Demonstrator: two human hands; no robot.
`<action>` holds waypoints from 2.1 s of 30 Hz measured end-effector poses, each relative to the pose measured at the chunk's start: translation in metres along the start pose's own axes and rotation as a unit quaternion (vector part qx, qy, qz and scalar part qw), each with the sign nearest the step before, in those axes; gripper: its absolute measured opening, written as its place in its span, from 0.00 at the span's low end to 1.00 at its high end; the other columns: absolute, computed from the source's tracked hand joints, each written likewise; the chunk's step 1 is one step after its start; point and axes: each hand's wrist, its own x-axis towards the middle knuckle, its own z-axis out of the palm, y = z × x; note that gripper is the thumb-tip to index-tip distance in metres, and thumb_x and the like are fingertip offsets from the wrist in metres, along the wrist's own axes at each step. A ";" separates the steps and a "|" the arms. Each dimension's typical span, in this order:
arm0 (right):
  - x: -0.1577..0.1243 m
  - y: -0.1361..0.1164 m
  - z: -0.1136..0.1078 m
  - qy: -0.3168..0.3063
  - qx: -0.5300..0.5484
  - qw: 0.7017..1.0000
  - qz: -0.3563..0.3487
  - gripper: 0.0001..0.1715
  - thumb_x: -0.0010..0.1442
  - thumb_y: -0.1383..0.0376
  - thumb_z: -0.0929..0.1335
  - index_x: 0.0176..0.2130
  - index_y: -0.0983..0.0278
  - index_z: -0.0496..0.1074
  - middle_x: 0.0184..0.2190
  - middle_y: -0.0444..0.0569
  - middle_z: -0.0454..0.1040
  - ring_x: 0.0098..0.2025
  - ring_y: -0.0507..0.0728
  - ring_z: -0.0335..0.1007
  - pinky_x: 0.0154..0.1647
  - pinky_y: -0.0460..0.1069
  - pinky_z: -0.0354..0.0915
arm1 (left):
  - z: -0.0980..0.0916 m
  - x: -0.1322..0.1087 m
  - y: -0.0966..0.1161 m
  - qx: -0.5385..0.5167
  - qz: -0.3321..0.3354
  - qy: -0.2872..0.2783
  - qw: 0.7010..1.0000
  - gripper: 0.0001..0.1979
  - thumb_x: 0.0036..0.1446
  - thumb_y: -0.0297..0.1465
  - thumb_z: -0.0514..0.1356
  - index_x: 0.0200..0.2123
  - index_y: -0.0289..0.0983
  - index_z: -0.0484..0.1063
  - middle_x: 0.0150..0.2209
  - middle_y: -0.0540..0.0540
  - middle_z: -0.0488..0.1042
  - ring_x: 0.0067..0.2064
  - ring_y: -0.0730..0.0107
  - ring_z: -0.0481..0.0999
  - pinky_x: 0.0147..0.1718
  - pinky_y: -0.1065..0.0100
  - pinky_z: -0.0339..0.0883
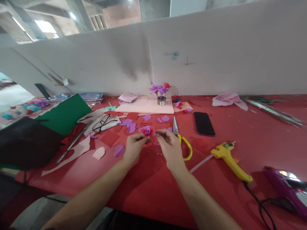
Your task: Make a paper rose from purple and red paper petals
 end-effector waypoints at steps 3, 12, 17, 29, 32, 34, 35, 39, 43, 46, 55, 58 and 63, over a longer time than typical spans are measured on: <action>-0.003 0.001 0.005 -0.049 0.007 0.999 0.007 0.12 0.46 0.58 0.76 0.31 0.60 0.77 0.30 0.45 0.77 0.33 0.54 0.71 0.39 0.51 0.67 | 0.000 -0.001 0.003 -0.029 -0.016 -0.018 0.999 0.04 0.41 0.30 0.68 0.20 0.35 0.79 0.19 0.49 0.74 0.23 0.75 0.69 0.27 0.71 0.64; -0.004 0.004 0.007 -0.084 0.006 0.996 -0.021 0.10 0.48 0.60 0.77 0.29 0.60 0.75 0.27 0.42 0.75 0.31 0.53 0.70 0.39 0.51 0.67 | 0.001 -0.006 0.007 -0.044 -0.009 -0.048 0.998 0.03 0.42 0.26 0.65 0.21 0.36 0.80 0.20 0.50 0.74 0.24 0.76 0.68 0.28 0.72 0.62; -0.002 0.010 0.002 -0.101 -0.025 0.993 -0.053 0.10 0.50 0.61 0.76 0.35 0.58 0.77 0.31 0.42 0.75 0.34 0.54 0.69 0.40 0.51 0.66 | -0.002 -0.006 0.009 0.003 0.052 -0.033 0.998 0.05 0.44 0.26 0.63 0.23 0.37 0.81 0.22 0.49 0.76 0.27 0.72 0.71 0.32 0.69 0.67; 0.003 0.010 -0.001 -0.136 -0.075 0.978 -0.136 0.07 0.48 0.65 0.75 0.32 0.58 0.78 0.32 0.44 0.73 0.36 0.56 0.68 0.41 0.52 0.66 | -0.006 -0.005 0.008 0.060 0.151 -0.039 0.986 0.08 0.44 0.22 0.61 0.25 0.37 0.81 0.29 0.45 0.81 0.31 0.67 0.77 0.35 0.67 0.71; 0.004 0.012 -0.004 -0.151 -0.073 0.981 -0.102 0.14 0.48 0.67 0.74 0.38 0.57 0.77 0.34 0.44 0.75 0.35 0.55 0.69 0.40 0.50 0.66 | -0.007 -0.002 0.006 0.059 0.131 -0.021 0.989 0.07 0.46 0.24 0.62 0.27 0.35 0.81 0.29 0.46 0.81 0.32 0.68 0.77 0.36 0.67 0.71; 0.004 0.010 -0.006 -0.147 -0.037 0.986 -0.073 0.17 0.49 0.68 0.72 0.41 0.57 0.77 0.36 0.45 0.76 0.36 0.54 0.69 0.39 0.50 0.66 | -0.008 0.002 0.004 0.073 0.128 0.002 0.989 0.07 0.46 0.24 0.62 0.27 0.35 0.81 0.28 0.47 0.80 0.31 0.69 0.76 0.34 0.68 0.70; 0.004 0.009 -0.007 -0.136 -0.010 0.989 -0.058 0.17 0.49 0.68 0.71 0.41 0.57 0.77 0.36 0.45 0.76 0.36 0.54 0.69 0.39 0.49 0.65 | -0.009 0.004 0.002 0.084 0.131 0.011 0.988 0.07 0.46 0.23 0.61 0.28 0.35 0.81 0.28 0.48 0.80 0.31 0.69 0.76 0.33 0.69 0.70; 0.004 0.003 -0.006 -0.069 0.045 0.997 -0.002 0.10 0.52 0.60 0.72 0.36 0.58 0.78 0.32 0.44 0.76 0.33 0.53 0.68 0.36 0.48 0.63 | -0.013 0.009 -0.003 0.131 0.155 0.018 0.979 0.08 0.47 0.22 0.61 0.28 0.36 0.81 0.29 0.48 0.81 0.31 0.69 0.77 0.34 0.69 0.70; 0.006 0.002 -0.001 -0.035 0.013 0.999 0.022 0.14 0.47 0.54 0.76 0.31 0.60 0.79 0.29 0.45 0.78 0.32 0.53 0.68 0.34 0.48 0.63 | -0.013 0.008 -0.005 0.169 0.175 0.003 0.970 0.09 0.48 0.21 0.61 0.27 0.38 0.81 0.29 0.48 0.81 0.32 0.70 0.77 0.35 0.69 0.70; 0.005 0.005 0.002 -0.023 0.001 0.999 0.025 0.15 0.47 0.53 0.75 0.28 0.62 0.79 0.26 0.46 0.77 0.29 0.54 0.68 0.32 0.49 0.63 | -0.012 0.006 -0.004 0.178 0.168 -0.004 0.970 0.09 0.48 0.21 0.62 0.27 0.39 0.81 0.29 0.48 0.81 0.31 0.70 0.77 0.36 0.69 0.70; 0.003 0.005 0.003 -0.023 0.032 0.999 0.029 0.16 0.49 0.51 0.74 0.29 0.61 0.79 0.24 0.44 0.75 0.28 0.53 0.69 0.32 0.49 0.66 | -0.010 0.009 -0.010 0.090 0.083 -0.007 0.993 0.08 0.44 0.22 0.62 0.26 0.37 0.81 0.24 0.51 0.77 0.28 0.73 0.72 0.31 0.72 0.66; 0.002 0.003 0.002 -0.018 0.043 0.999 0.018 0.15 0.51 0.52 0.73 0.31 0.60 0.78 0.24 0.43 0.75 0.28 0.53 0.69 0.32 0.48 0.65 | -0.010 0.010 -0.013 0.060 0.063 -0.003 0.996 0.06 0.43 0.24 0.63 0.26 0.36 0.80 0.24 0.51 0.77 0.28 0.74 0.71 0.30 0.72 0.66; 0.005 0.001 -0.001 0.011 0.071 0.997 0.013 0.14 0.50 0.53 0.74 0.34 0.60 0.77 0.25 0.43 0.75 0.29 0.53 0.69 0.32 0.48 0.63 | -0.009 0.012 -0.013 0.031 0.051 0.005 0.998 0.04 0.43 0.25 0.63 0.22 0.35 0.79 0.23 0.51 0.75 0.29 0.73 0.72 0.32 0.70 0.67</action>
